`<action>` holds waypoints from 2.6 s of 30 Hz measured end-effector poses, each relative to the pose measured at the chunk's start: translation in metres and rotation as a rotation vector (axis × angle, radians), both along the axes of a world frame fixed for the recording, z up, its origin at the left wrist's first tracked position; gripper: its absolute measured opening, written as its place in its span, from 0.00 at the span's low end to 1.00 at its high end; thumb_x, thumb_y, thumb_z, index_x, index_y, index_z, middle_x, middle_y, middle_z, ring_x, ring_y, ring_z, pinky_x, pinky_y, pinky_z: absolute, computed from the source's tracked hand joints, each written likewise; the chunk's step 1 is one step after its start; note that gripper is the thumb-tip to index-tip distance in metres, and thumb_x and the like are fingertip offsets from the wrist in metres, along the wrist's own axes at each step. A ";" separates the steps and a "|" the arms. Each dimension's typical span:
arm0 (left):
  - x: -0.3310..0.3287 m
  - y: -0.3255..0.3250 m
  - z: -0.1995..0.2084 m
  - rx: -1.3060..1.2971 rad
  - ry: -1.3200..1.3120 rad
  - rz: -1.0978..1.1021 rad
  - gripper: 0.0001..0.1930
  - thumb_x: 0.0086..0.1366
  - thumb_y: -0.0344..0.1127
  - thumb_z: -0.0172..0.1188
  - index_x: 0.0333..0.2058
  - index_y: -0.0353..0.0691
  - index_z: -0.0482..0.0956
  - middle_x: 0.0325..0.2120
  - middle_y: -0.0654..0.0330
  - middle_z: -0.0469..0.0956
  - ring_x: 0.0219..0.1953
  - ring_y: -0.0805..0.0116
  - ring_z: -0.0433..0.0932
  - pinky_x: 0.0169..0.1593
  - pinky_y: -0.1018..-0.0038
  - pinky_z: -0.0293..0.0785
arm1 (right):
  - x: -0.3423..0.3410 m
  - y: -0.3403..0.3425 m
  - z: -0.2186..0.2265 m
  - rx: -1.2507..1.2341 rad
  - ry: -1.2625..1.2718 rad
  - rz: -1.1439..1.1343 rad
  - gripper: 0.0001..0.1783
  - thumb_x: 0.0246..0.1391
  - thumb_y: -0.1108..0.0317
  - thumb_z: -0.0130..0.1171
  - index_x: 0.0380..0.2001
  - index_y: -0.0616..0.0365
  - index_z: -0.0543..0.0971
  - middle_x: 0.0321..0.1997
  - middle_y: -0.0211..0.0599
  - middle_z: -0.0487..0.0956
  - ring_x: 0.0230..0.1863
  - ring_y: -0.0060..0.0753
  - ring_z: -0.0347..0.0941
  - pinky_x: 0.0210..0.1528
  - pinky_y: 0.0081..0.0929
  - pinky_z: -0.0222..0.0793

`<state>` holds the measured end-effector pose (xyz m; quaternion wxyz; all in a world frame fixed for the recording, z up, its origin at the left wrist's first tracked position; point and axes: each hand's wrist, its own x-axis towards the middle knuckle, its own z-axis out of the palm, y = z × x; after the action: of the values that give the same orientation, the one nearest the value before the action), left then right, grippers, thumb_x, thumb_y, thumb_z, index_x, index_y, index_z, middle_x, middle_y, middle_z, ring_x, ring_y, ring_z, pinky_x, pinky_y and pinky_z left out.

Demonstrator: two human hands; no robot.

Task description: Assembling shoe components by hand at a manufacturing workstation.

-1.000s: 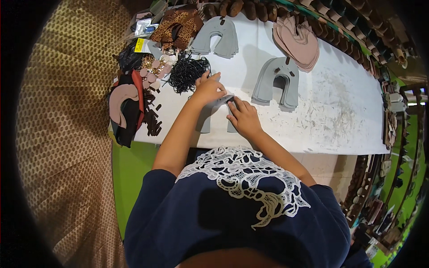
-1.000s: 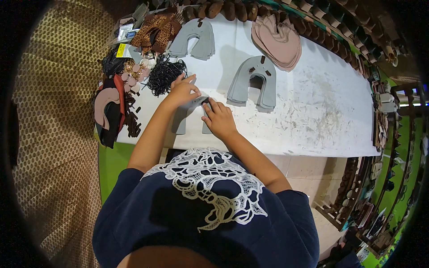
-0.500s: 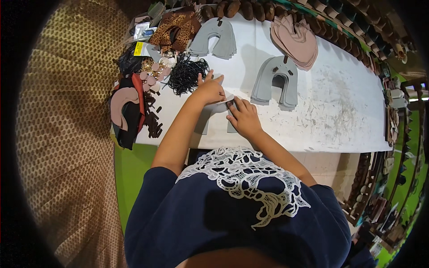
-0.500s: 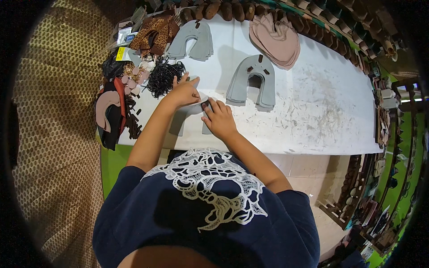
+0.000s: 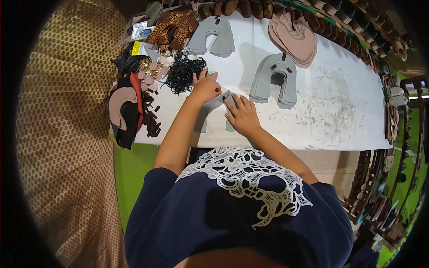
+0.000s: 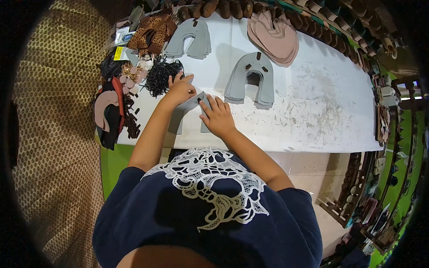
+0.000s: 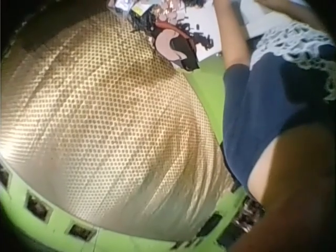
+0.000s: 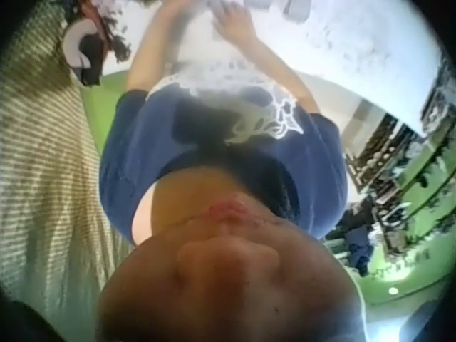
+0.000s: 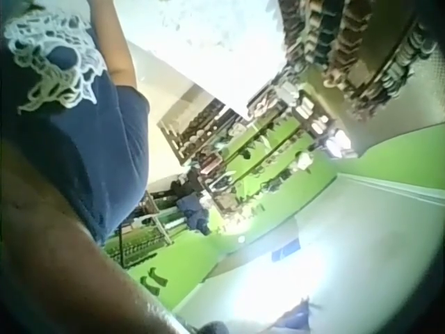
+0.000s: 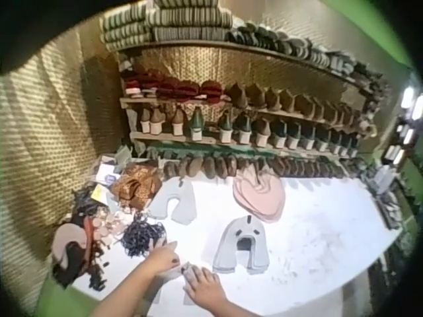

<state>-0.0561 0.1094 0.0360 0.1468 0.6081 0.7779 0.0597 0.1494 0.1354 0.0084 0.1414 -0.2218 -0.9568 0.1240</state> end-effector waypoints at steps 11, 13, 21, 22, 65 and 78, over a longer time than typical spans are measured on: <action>0.006 0.012 0.019 -0.099 -0.131 0.084 0.22 0.52 0.59 0.56 0.33 0.47 0.84 0.59 0.56 0.61 0.65 0.45 0.45 0.61 0.39 0.35 | 0.000 0.000 -0.004 0.067 -0.026 -0.022 0.27 0.55 0.50 0.48 0.57 0.44 0.67 0.63 0.41 0.61 0.61 0.46 0.55 0.57 0.41 0.52; 0.007 0.013 0.024 -0.179 -0.123 0.086 0.26 0.52 0.62 0.54 0.35 0.46 0.84 0.60 0.54 0.59 0.65 0.44 0.43 0.61 0.40 0.35 | 0.001 0.000 -0.004 0.060 -0.018 -0.022 0.27 0.55 0.50 0.48 0.57 0.44 0.67 0.63 0.41 0.61 0.61 0.46 0.55 0.57 0.41 0.51; 0.007 0.005 -0.005 -0.184 -0.087 0.062 0.20 0.48 0.50 0.60 0.38 0.45 0.82 0.63 0.52 0.53 0.66 0.41 0.39 0.61 0.38 0.32 | 0.000 0.000 -0.004 0.071 0.006 -0.017 0.27 0.54 0.50 0.48 0.57 0.43 0.67 0.63 0.40 0.61 0.61 0.46 0.56 0.57 0.40 0.52; 0.007 0.005 -0.007 -0.184 -0.087 0.064 0.20 0.48 0.50 0.60 0.38 0.45 0.82 0.63 0.52 0.53 0.66 0.41 0.39 0.61 0.38 0.32 | 0.000 0.000 -0.003 0.067 0.008 -0.018 0.27 0.54 0.50 0.48 0.57 0.43 0.67 0.63 0.40 0.61 0.61 0.46 0.56 0.57 0.40 0.52; 0.057 -0.085 -0.032 0.186 0.085 0.141 0.28 0.63 0.50 0.48 0.61 0.56 0.57 0.64 0.54 0.51 0.65 0.55 0.49 0.63 0.46 0.38 | -0.002 -0.001 0.007 -0.025 0.057 0.009 0.23 0.50 0.55 0.55 0.50 0.48 0.73 0.61 0.43 0.62 0.59 0.48 0.57 0.55 0.43 0.54; 0.014 -0.168 -0.015 0.303 -0.062 0.161 0.13 0.59 0.39 0.54 0.42 0.45 0.79 0.46 0.61 0.75 0.55 0.62 0.67 0.62 0.46 0.46 | -0.058 -0.040 0.020 -0.126 0.200 0.115 0.06 0.46 0.64 0.59 0.27 0.53 0.79 0.42 0.34 0.74 0.49 0.36 0.68 0.50 0.39 0.55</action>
<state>-0.0425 -0.0584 0.0207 0.0721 0.5567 0.8015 0.2062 0.0915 0.0954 0.0280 0.2146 -0.1615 -0.9393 0.2133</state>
